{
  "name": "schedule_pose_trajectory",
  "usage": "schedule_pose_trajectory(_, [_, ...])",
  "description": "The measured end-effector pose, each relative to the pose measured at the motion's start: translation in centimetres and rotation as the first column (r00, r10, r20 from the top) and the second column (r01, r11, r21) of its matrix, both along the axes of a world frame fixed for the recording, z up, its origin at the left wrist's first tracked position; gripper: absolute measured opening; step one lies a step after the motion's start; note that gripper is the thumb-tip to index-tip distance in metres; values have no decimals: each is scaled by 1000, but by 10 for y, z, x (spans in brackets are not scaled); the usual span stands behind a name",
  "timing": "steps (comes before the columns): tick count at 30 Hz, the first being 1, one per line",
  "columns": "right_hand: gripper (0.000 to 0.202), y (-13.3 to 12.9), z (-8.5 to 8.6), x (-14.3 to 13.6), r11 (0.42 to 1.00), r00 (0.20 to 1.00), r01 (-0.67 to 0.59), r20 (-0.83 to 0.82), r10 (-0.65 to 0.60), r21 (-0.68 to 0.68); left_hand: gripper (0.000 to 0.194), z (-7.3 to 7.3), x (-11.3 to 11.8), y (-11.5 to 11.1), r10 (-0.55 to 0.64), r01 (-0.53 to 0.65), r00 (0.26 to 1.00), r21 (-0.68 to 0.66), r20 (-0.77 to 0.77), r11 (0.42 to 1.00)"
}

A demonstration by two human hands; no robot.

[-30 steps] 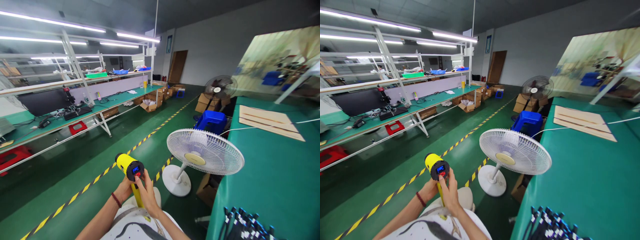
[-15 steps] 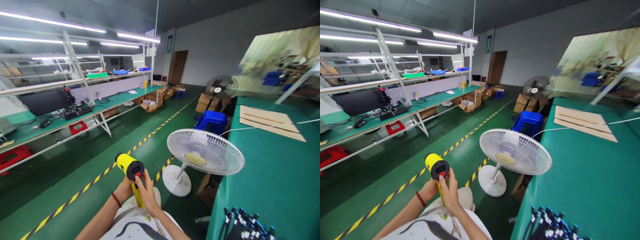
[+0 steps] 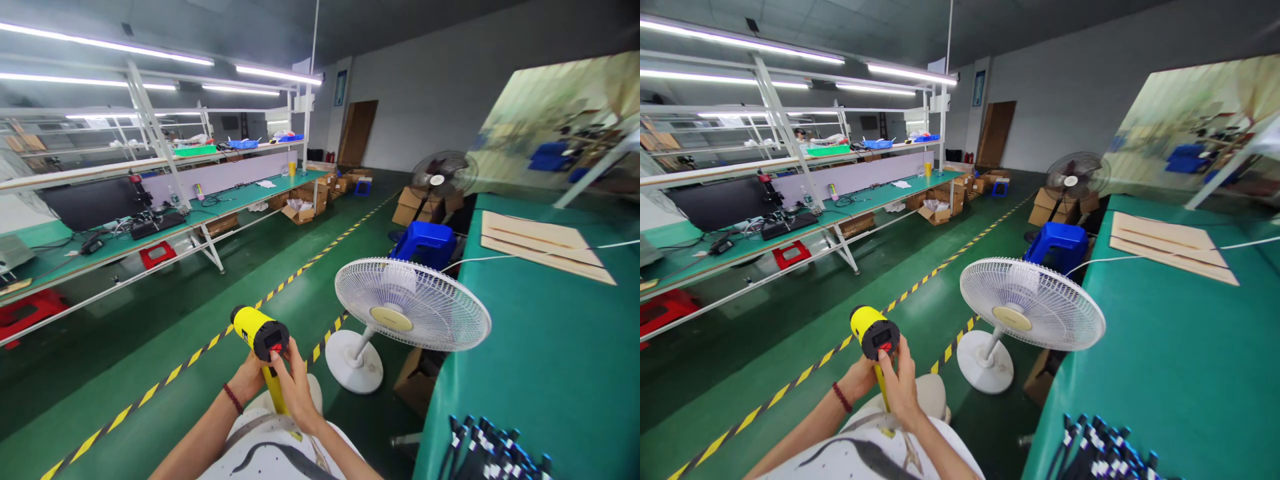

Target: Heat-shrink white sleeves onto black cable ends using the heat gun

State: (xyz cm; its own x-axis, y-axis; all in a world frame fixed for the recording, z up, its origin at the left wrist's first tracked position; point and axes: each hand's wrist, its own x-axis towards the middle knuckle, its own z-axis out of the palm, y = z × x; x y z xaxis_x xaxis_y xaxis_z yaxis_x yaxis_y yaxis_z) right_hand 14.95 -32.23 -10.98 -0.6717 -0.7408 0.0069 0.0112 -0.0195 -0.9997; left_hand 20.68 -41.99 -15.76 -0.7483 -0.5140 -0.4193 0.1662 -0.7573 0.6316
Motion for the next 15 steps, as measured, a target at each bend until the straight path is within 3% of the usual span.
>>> schedule_pose_trajectory(15, [48,0,-3,-1,999,999,38,-2,-38,23,53,14,-2,1,12,-12,1000,3,7,1000])
